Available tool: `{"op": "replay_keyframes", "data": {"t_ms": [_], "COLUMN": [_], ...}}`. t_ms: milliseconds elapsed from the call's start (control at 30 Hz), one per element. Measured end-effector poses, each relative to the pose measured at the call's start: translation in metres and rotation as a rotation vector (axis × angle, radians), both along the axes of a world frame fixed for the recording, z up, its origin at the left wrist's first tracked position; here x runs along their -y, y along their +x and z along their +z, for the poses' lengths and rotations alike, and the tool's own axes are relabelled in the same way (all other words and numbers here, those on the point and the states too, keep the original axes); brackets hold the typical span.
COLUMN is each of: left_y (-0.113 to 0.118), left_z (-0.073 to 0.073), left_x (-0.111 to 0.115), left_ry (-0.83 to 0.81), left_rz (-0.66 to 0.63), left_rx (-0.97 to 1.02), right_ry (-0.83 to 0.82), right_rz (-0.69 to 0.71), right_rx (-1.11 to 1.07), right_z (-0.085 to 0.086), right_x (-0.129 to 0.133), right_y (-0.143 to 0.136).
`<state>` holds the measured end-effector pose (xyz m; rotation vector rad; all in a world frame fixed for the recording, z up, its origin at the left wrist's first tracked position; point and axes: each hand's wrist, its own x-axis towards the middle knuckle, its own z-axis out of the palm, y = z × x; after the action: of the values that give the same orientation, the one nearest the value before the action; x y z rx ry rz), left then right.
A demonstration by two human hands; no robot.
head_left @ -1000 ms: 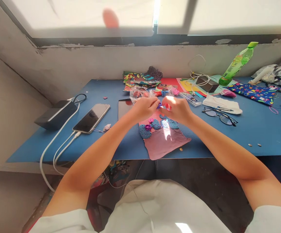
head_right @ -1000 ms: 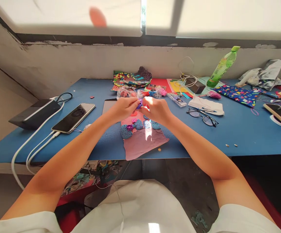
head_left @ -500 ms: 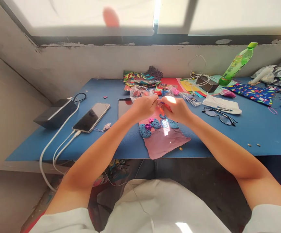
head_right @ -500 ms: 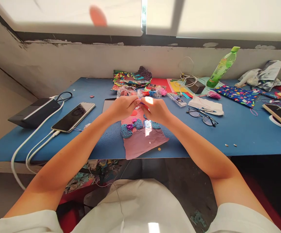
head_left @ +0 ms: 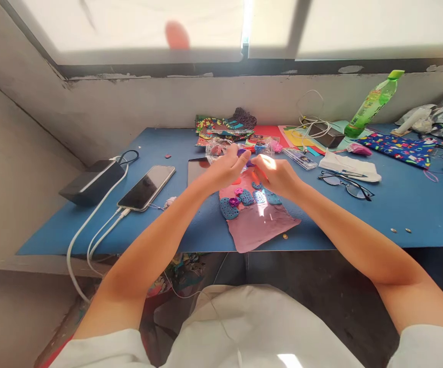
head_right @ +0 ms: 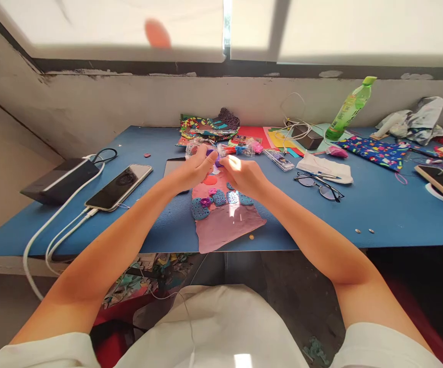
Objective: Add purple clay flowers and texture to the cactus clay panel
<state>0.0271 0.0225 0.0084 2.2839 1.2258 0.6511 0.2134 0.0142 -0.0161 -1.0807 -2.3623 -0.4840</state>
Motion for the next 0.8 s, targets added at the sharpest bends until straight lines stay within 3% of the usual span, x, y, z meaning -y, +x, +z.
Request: {"op": "replay_keyframes", "data": {"t_ms": [100, 367, 567, 800], "left_y": [0.004, 0.009, 0.006, 0.0], "left_z": [0.001, 0.0, 0.001, 0.009], "left_x": [0.007, 0.004, 0.001, -0.006], "left_ry": [-0.067, 0.084, 0.132, 0.279], "left_rz": [-0.057, -0.066, -0.08, 0.047], "left_rx": [-0.062, -0.147, -0.098, 0.045], "right_ry": [0.014, 0.051, -0.06, -0.028], "right_rz": [-0.031, -0.189, -0.094, -0.075], "right_rx": [0.037, 0.008, 0.026, -0.088], "right_z": [0.003, 0.005, 0.005, 0.008], "right_x": [0.0, 0.0, 0.0, -0.001], "right_y": [0.001, -0.001, 0.0, 0.001]}}
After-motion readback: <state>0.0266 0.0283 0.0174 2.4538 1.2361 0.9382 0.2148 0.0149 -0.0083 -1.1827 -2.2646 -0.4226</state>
